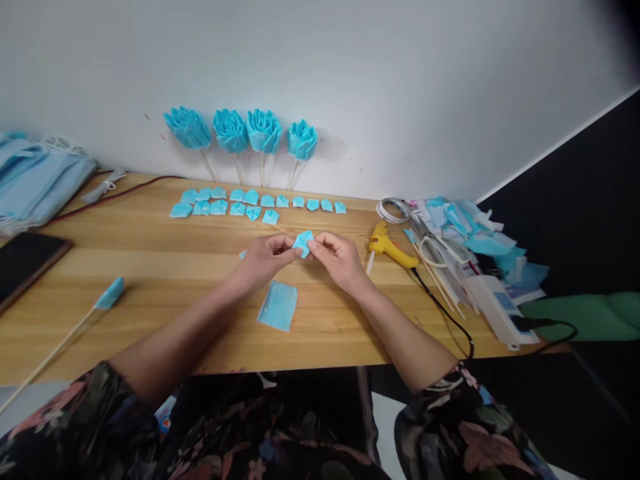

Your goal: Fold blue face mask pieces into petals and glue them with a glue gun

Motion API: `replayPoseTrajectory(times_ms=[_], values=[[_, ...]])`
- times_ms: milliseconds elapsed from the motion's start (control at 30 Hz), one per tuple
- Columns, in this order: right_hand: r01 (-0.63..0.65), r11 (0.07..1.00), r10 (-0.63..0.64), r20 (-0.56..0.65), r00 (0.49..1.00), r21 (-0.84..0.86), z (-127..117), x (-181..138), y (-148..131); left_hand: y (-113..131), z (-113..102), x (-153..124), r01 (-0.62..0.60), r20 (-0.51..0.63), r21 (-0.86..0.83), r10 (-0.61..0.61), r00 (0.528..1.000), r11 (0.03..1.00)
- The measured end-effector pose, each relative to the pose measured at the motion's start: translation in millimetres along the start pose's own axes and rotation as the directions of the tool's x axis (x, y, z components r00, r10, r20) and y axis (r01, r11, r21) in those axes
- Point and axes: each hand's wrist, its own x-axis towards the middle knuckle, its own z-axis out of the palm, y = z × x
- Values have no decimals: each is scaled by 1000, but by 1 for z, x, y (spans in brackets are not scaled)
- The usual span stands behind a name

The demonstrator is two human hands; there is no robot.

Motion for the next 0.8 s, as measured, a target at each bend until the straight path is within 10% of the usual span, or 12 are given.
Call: replayPoseTrajectory(times_ms=[800], values=[[-2,999,2,23,1000,36,2,1,0,2,3,-4,-11,22,148,8,1000,989]])
